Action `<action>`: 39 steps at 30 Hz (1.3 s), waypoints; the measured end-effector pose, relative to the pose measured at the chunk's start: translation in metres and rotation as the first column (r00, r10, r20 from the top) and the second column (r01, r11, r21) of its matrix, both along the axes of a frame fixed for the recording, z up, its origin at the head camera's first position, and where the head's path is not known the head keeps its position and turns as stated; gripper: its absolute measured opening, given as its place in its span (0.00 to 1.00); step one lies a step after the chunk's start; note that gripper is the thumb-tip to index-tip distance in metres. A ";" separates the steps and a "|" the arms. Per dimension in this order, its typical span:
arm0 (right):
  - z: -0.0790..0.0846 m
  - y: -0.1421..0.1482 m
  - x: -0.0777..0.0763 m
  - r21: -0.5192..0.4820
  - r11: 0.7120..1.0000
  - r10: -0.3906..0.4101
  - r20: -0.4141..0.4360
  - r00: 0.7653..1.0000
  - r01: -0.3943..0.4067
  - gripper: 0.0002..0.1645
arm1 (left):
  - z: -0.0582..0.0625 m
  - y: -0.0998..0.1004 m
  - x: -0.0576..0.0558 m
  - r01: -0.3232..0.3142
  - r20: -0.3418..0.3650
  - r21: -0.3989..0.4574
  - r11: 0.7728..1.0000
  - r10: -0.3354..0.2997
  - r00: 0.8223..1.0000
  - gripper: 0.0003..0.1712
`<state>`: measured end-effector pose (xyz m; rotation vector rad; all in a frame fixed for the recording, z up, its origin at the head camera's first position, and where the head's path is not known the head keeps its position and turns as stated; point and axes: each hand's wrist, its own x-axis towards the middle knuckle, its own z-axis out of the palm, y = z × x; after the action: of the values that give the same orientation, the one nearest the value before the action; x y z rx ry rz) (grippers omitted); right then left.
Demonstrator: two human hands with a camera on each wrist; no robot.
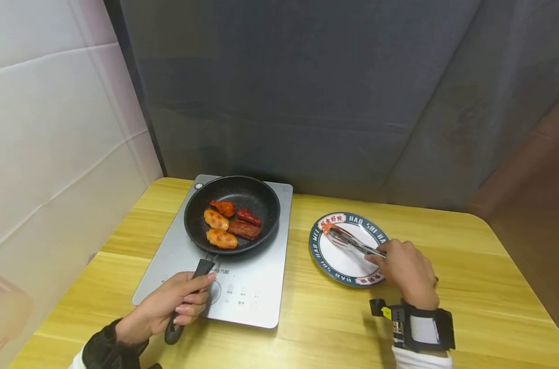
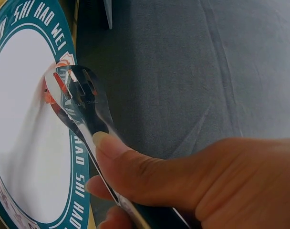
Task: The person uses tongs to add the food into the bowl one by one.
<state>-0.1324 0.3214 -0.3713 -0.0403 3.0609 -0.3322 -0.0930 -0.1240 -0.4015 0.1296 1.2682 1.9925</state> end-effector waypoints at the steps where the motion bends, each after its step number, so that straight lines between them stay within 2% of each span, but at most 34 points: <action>1: 0.000 0.000 0.000 -0.002 1.000 0.000 -0.002 1.000 0.000 0.30 | 0.000 0.000 0.000 -0.001 -0.001 -0.002 1.000 0.001 1.000 0.17; 9: 0.006 -0.002 0.005 0.002 1.000 0.012 -0.032 0.999 -0.012 0.30 | 0.001 -0.001 0.000 -0.007 -0.022 -0.023 1.000 0.007 1.000 0.18; 16: 0.023 -0.013 0.011 -0.007 1.000 0.005 -0.047 0.999 -0.005 0.34 | 0.001 0.000 0.000 -0.008 -0.017 -0.020 1.000 0.008 1.000 0.18; 23: 0.037 -0.023 0.017 -0.017 1.000 0.020 -0.121 0.992 -0.022 0.36 | -0.001 0.001 0.000 -0.008 -0.020 -0.041 0.999 0.007 1.000 0.19; 26: 0.043 -0.030 0.018 -0.015 0.998 0.050 -0.156 0.986 -0.053 0.35 | -0.002 0.001 0.000 -0.005 -0.019 -0.050 0.999 0.004 1.000 0.19; 31: 0.060 -0.050 0.014 0.038 0.991 0.137 -0.254 0.957 -0.131 0.25 | -0.001 0.001 0.001 0.001 -0.021 -0.042 0.999 -0.001 1.000 0.19; 36: 0.074 -0.083 0.006 0.145 0.964 0.261 -0.348 0.900 -0.224 0.15 | 0.001 0.000 0.001 -0.002 -0.017 -0.034 0.999 0.001 1.000 0.19; 39: 0.078 -0.103 -0.002 0.164 0.953 0.298 -0.367 0.881 -0.254 0.11 | 0.002 0.001 0.001 0.004 -0.015 -0.029 1.000 -0.005 1.000 0.19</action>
<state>-0.1341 0.2183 -0.2931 -0.6057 3.3858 -0.1468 -0.0923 -0.1232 -0.3998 0.1333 1.3045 1.9720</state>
